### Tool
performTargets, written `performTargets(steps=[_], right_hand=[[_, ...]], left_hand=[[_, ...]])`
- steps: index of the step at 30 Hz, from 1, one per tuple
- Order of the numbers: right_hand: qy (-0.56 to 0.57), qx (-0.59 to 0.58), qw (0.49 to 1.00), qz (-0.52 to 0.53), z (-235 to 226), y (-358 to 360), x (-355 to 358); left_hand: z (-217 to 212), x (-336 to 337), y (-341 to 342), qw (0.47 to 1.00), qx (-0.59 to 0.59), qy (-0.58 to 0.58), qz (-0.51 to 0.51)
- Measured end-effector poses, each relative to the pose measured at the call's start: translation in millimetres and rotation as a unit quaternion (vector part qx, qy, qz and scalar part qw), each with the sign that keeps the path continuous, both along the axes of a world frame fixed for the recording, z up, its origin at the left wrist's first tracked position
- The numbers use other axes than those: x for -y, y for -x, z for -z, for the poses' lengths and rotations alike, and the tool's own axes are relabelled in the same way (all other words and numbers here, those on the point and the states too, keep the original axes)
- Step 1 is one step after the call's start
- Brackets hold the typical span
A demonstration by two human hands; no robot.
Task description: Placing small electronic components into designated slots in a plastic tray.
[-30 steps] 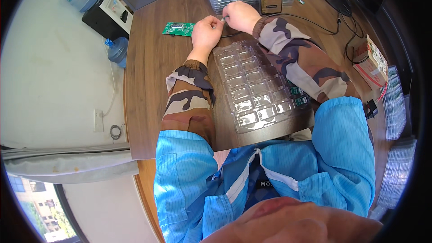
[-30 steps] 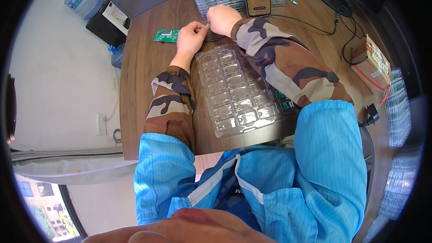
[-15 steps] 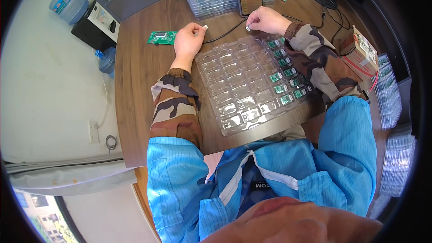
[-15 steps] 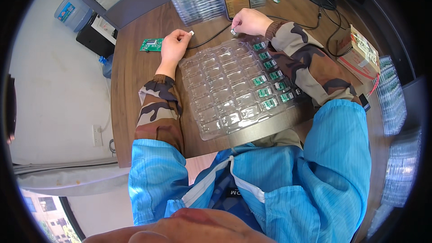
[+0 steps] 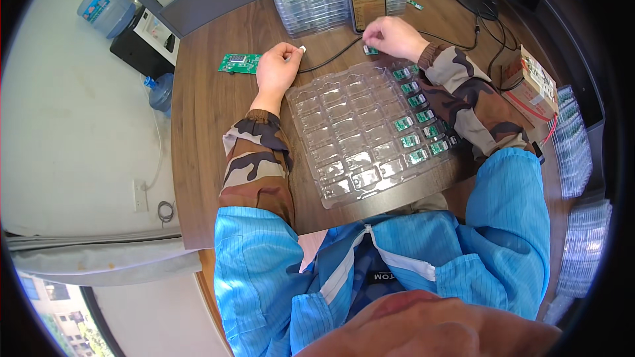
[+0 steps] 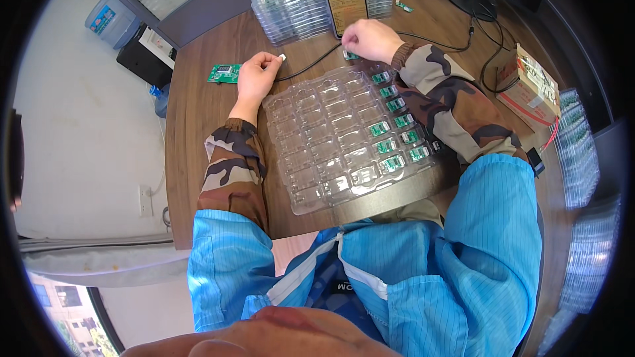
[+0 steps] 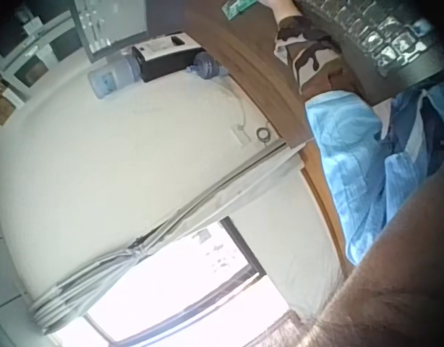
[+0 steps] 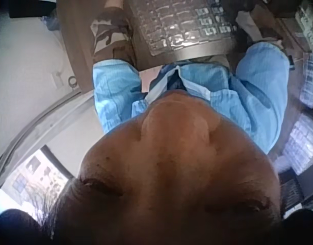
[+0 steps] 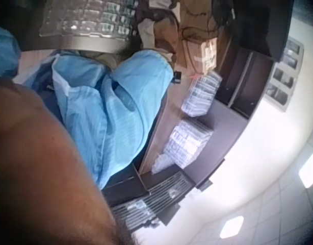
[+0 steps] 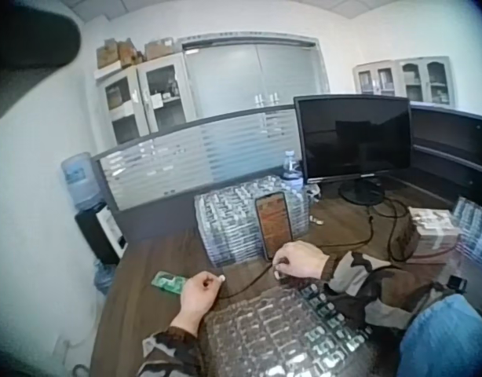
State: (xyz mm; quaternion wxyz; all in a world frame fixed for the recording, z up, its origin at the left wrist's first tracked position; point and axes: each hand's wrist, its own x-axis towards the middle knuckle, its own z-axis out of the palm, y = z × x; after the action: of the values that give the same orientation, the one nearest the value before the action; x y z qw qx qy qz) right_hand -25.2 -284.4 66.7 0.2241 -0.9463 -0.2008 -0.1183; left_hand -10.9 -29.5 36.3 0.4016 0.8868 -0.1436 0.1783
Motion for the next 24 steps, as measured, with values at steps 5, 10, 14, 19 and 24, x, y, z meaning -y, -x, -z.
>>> performTargets(steps=[5, 10, 14, 19, 24], right_hand=[[-0.089, 0.251, 0.963, 0.032, -37.2, -17.3, -5.6], [-0.102, 0.209, 0.972, -0.025, -72.2, -10.9, -13.2], [-0.001, -0.021, 0.988, -0.151, -53.1, 5.3, -7.6], [0.167, -0.08, 0.975, -0.123, -52.2, 57.5, -3.3], [0.199, 0.009, 0.976, -0.094, -37.1, 85.6, 14.1]], left_hand=[[-0.4, 0.6, 2.5, 1.0, -0.002, 0.001, 0.0], [1.5, 1.0, 1.0, 1.0, -0.001, -0.005, 0.004], [4.2, -2.1, -2.6, 1.0, 0.003, -0.001, 0.006], [6.1, -3.2, -10.0, 1.0, 0.002, -0.001, 0.008], [6.2, -2.3, -12.9, 1.0, -0.005, -0.022, 0.004]])
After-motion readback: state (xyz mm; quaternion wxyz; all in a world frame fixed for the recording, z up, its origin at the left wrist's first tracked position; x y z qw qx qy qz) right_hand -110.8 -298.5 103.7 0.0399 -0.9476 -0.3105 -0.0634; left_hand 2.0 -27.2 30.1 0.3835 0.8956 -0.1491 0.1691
